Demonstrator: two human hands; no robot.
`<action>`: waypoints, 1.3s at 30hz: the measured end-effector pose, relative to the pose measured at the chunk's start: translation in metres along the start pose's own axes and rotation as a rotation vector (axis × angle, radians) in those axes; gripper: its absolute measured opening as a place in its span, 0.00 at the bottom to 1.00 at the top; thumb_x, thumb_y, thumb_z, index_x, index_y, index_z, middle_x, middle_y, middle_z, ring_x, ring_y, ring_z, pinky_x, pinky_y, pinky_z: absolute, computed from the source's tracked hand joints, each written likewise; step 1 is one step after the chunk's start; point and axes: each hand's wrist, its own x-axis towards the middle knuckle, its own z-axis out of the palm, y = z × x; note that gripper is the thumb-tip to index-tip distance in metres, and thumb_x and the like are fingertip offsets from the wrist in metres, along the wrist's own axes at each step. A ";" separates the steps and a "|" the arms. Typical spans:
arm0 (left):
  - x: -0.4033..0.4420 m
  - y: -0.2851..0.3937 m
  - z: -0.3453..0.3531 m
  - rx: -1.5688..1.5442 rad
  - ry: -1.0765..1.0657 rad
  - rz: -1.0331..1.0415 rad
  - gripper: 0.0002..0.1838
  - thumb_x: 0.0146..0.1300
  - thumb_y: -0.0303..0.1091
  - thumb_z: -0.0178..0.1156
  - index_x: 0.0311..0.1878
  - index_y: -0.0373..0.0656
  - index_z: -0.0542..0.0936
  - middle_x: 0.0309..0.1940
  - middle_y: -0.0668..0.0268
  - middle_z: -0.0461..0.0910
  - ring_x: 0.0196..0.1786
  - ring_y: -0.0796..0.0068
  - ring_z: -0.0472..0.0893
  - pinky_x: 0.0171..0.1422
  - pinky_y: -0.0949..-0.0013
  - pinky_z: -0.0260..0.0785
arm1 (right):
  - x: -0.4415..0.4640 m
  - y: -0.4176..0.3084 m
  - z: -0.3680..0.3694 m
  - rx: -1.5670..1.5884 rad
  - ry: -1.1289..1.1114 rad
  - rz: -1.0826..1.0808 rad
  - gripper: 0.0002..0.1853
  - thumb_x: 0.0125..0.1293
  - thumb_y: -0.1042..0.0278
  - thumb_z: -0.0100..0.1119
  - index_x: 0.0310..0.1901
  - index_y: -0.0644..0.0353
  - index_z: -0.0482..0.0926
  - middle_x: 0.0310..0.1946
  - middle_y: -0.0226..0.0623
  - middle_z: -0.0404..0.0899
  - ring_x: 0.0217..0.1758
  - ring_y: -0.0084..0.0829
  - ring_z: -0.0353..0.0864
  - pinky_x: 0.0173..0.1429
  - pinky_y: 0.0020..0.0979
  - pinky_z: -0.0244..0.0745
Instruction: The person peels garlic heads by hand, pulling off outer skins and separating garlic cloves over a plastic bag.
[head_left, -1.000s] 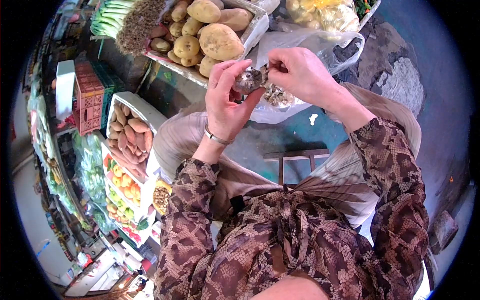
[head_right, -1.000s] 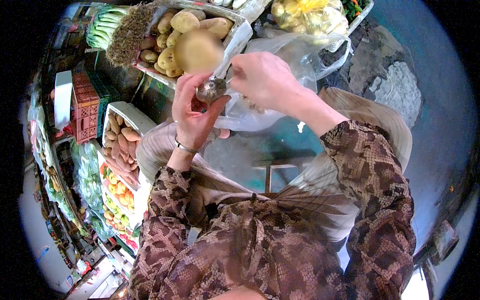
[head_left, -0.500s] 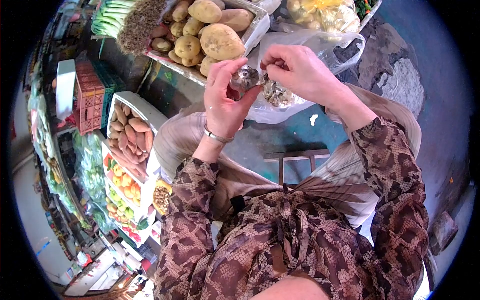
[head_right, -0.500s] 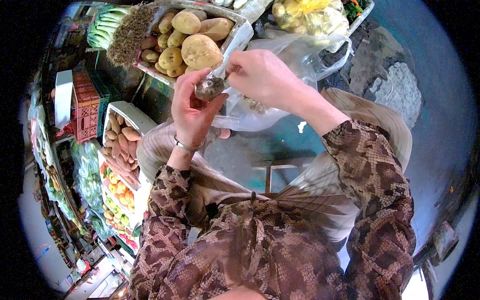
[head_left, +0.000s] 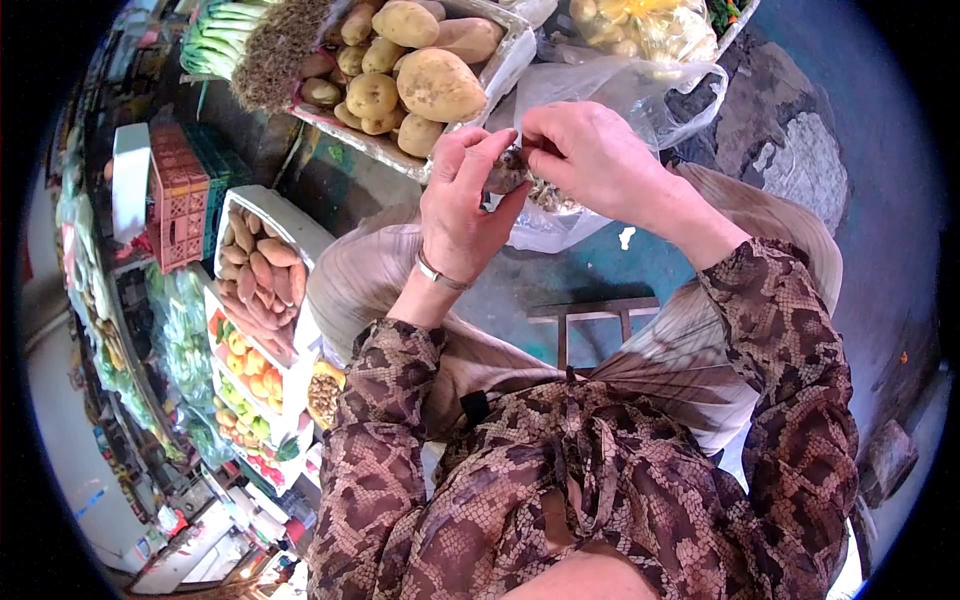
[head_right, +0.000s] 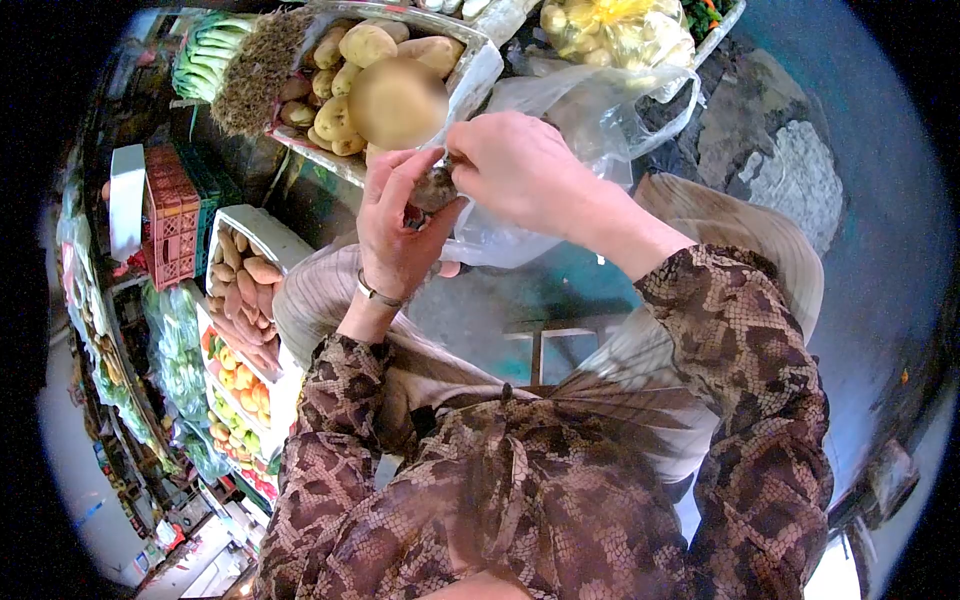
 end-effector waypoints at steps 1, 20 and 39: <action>0.000 0.001 0.000 -0.003 -0.005 -0.004 0.32 0.48 0.24 0.75 0.60 0.44 0.79 0.52 0.57 0.76 0.54 0.53 0.79 0.54 0.60 0.76 | -0.001 0.000 0.000 0.000 0.000 0.001 0.09 0.59 0.68 0.59 0.36 0.67 0.78 0.31 0.53 0.81 0.40 0.57 0.82 0.46 0.51 0.75; 0.004 0.004 -0.006 -0.149 0.028 -0.117 0.31 0.48 0.23 0.76 0.58 0.48 0.81 0.53 0.64 0.76 0.34 0.79 0.76 0.32 0.76 0.70 | -0.002 0.005 -0.002 -0.022 0.057 0.031 0.10 0.57 0.67 0.61 0.35 0.66 0.76 0.28 0.47 0.77 0.34 0.49 0.79 0.39 0.43 0.72; 0.000 0.001 -0.003 -0.332 0.036 -0.230 0.30 0.50 0.23 0.76 0.58 0.45 0.80 0.55 0.65 0.74 0.40 0.83 0.78 0.35 0.81 0.70 | 0.001 -0.001 -0.008 0.404 -0.179 0.281 0.15 0.67 0.72 0.59 0.53 0.68 0.79 0.26 0.33 0.79 0.27 0.21 0.75 0.33 0.28 0.72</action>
